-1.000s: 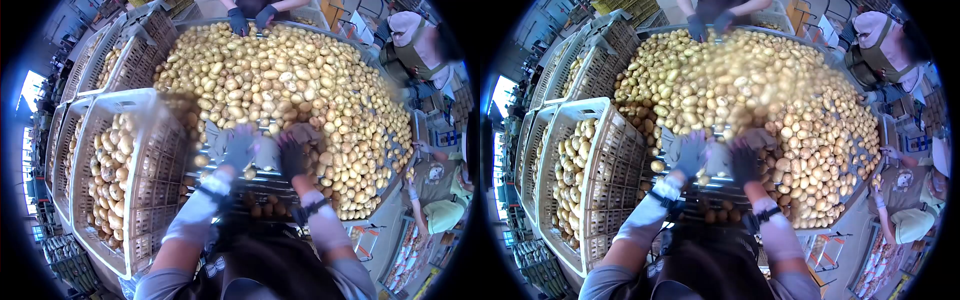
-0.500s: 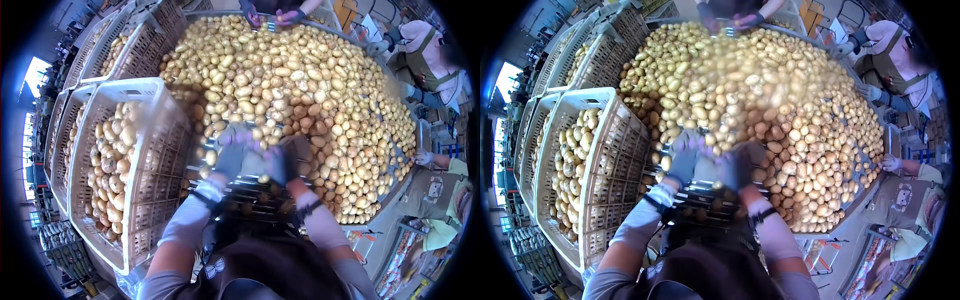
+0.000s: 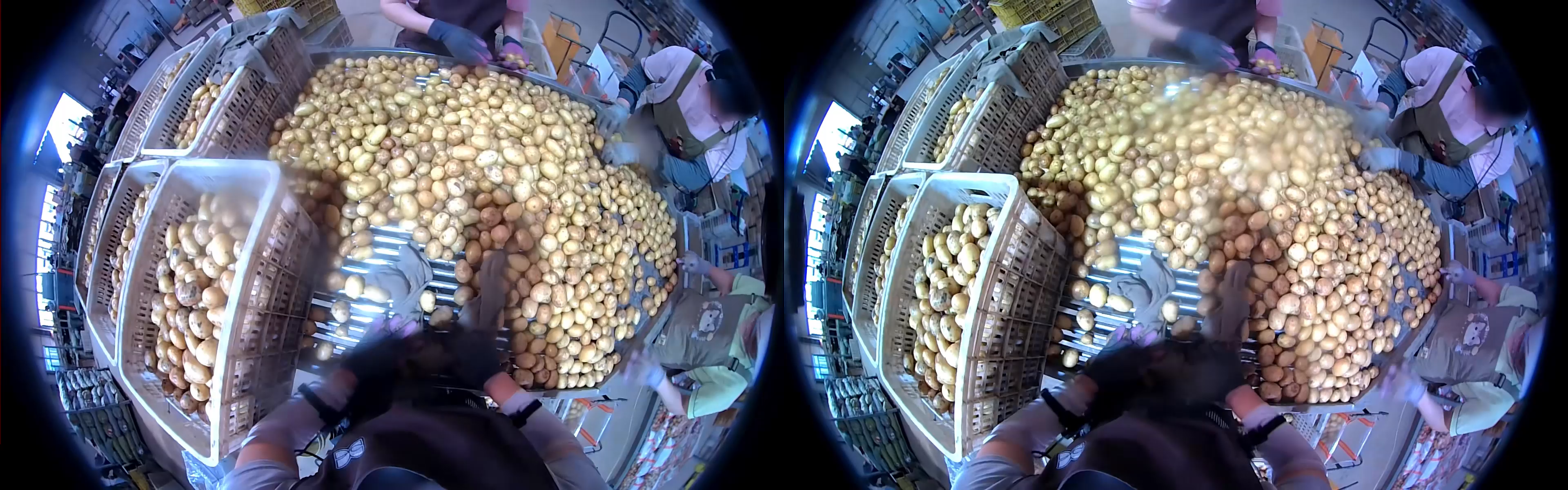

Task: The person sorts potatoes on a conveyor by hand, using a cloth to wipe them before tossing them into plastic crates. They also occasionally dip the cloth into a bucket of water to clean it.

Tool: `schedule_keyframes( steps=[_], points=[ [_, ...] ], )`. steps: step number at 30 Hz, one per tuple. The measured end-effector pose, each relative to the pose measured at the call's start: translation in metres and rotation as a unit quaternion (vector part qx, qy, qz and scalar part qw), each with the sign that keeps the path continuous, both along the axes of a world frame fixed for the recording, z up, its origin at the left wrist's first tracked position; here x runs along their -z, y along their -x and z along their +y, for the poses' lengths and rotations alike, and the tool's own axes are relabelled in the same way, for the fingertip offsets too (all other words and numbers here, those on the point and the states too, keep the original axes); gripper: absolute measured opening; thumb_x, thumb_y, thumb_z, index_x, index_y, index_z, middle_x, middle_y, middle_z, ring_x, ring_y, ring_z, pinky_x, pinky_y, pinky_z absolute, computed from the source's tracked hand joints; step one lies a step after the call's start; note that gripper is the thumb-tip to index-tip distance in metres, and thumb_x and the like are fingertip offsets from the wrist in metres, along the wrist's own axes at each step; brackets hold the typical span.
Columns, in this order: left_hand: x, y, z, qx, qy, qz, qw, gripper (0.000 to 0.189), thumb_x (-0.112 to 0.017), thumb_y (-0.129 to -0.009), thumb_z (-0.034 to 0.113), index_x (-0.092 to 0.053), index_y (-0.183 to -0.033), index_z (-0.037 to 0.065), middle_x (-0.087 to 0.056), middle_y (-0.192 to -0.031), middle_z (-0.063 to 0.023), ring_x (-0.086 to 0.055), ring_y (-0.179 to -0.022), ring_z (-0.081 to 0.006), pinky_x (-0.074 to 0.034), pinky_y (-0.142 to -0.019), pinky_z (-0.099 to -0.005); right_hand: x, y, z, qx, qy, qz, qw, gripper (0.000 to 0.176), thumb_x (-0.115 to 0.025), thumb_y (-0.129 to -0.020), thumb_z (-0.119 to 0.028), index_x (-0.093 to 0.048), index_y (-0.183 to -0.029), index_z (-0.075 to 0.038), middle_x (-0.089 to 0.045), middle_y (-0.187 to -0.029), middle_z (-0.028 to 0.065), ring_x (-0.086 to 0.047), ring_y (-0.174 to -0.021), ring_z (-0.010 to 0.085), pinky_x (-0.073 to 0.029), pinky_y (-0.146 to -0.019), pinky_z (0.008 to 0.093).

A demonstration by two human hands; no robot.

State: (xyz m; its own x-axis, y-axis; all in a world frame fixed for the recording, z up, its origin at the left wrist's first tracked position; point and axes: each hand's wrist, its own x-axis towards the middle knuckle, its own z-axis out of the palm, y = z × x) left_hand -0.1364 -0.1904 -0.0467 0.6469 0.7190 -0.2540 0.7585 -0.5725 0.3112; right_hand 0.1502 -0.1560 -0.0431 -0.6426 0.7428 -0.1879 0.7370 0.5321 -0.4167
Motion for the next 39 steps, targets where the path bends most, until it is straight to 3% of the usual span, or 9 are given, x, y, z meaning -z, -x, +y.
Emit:
schedule_keyframes(
  steps=[10, 16, 21, 23, 25, 28, 31, 35, 39],
  points=[
    [0.021, -0.049, 0.11, -0.145, -0.086, -0.088, 0.982, 0.056, -0.049, -0.105, 0.036, -0.047, -0.159, 0.022, -0.039, -0.166, -0.0162, -0.031, -0.152, -0.0528, -0.016, -0.124, -0.07, 0.01, 0.005, 0.062, 0.076, -0.142, -0.051, 0.986, 0.036, -0.077, -0.086, -0.041, -0.074, -0.107, -0.011, -0.073, -0.099, 0.0131, -0.072, -0.095, 0.0351, -0.055, -0.084, 0.0498],
    [0.004, 0.022, 0.023, -0.049, -0.018, -0.138, 0.989, 0.043, -0.059, -0.103, 0.05, -0.072, -0.13, 0.02, -0.069, -0.137, -0.0055, -0.051, -0.144, -0.029, -0.026, -0.126, -0.0546, -0.017, -0.056, 0.01, 0.047, 0.081, 0.008, 0.996, 0.038, -0.078, -0.085, -0.047, -0.075, -0.1, -0.012, -0.073, -0.093, 0.0128, -0.072, -0.09, 0.033, -0.055, -0.081, 0.0474],
    [-0.054, 0.049, 0.036, -0.248, -0.016, -0.183, 0.951, 0.038, -0.063, -0.101, 0.051, -0.081, -0.095, 0.018, -0.076, -0.086, -0.0116, -0.074, -0.095, -0.034, -0.056, -0.094, -0.0492, -0.068, -0.088, 0.035, 0.089, 0.172, 0.069, 0.979, 0.04, -0.087, -0.083, -0.046, -0.075, -0.092, -0.008, -0.073, -0.086, 0.011, -0.072, -0.078, 0.0245, -0.055, -0.066, 0.0372],
    [-0.093, 0.046, 0.076, -0.278, -0.161, -0.304, 0.897, 0.033, -0.072, -0.099, 0.039, -0.075, -0.078, 0.013, -0.067, -0.069, -0.014, -0.065, -0.059, -0.0324, -0.047, -0.052, -0.0443, -0.114, -0.079, 0.065, 0.282, 0.275, 0.288, 0.873, 0.026, -0.089, -0.084, -0.028, -0.074, -0.091, -0.009, -0.071, -0.083, 0.0079, -0.07, -0.072, 0.0191, -0.054, -0.064, 0.0341],
    [-0.143, 0.042, 0.12, -0.323, -0.166, -0.313, 0.878, 0.041, -0.071, -0.1, 0.036, -0.072, -0.073, 0.006, -0.057, -0.062, -0.0193, -0.054, -0.052, -0.0361, -0.043, -0.051, -0.0435, -0.138, -0.071, 0.115, 0.26, 0.038, 0.289, 0.921, 0.027, -0.082, -0.09, -0.036, -0.07, -0.089, -0.011, -0.065, -0.078, 0.008, -0.06, -0.068, 0.0262, -0.052, -0.064, 0.0369],
    [-0.164, 0.035, 0.207, -0.361, -0.277, -0.383, 0.804, 0.026, -0.067, -0.103, 0.028, -0.078, -0.1, 0.004, -0.071, -0.08, -0.0186, -0.069, -0.069, -0.0362, -0.053, -0.064, -0.0395, -0.164, -0.053, 0.229, 0.194, -0.297, 0.219, 0.909, 0.02, -0.08, -0.089, -0.021, -0.071, -0.098, -0.005, -0.071, -0.093, 0.011, -0.07, -0.089, 0.0275, -0.055, -0.078, 0.0387],
    [-0.171, 0.046, 0.286, -0.359, -0.474, -0.244, 0.766, 0.051, -0.066, -0.099, 0.02, -0.057, -0.147, 0.007, -0.068, -0.127, -0.0209, -0.065, -0.113, -0.0425, -0.05, -0.099, -0.049, -0.177, 0.002, 0.32, 0.311, -0.489, 0.249, 0.776, 0.042, -0.074, -0.087, -0.03, -0.069, -0.125, -0.013, -0.067, -0.128, 0.0162, -0.062, -0.119, 0.0409, -0.048, -0.104, 0.0503],
    [-0.106, 0.041, 0.336, -0.261, -0.28, -0.219, 0.898, 0.057, -0.066, -0.099, 0.038, -0.059, -0.145, 0.006, -0.061, -0.144, -0.023, -0.054, -0.138, -0.0441, -0.044, -0.114, -0.0502, -0.037, 0.018, 0.405, 0.176, -0.387, 0.216, 0.879, 0.051, -0.068, -0.092, -0.032, -0.062, -0.137, -0.009, -0.063, -0.132, 0.0184, -0.055, -0.129, 0.0433, -0.043, -0.112, 0.0518],
    [-0.033, 0.025, 0.361, -0.262, -0.274, -0.164, 0.911, 0.062, -0.065, -0.099, 0.039, -0.054, -0.151, 0.006, -0.056, -0.15, -0.022, -0.048, -0.142, -0.0468, -0.04, -0.118, -0.0515, -0.019, 0.045, 0.411, 0.195, -0.37, -0.015, 0.908, 0.062, -0.064, -0.093, -0.045, -0.056, -0.146, -0.014, -0.053, -0.149, 0.0135, -0.041, -0.143, 0.0374, -0.036, -0.117, 0.0567]
  ],
)
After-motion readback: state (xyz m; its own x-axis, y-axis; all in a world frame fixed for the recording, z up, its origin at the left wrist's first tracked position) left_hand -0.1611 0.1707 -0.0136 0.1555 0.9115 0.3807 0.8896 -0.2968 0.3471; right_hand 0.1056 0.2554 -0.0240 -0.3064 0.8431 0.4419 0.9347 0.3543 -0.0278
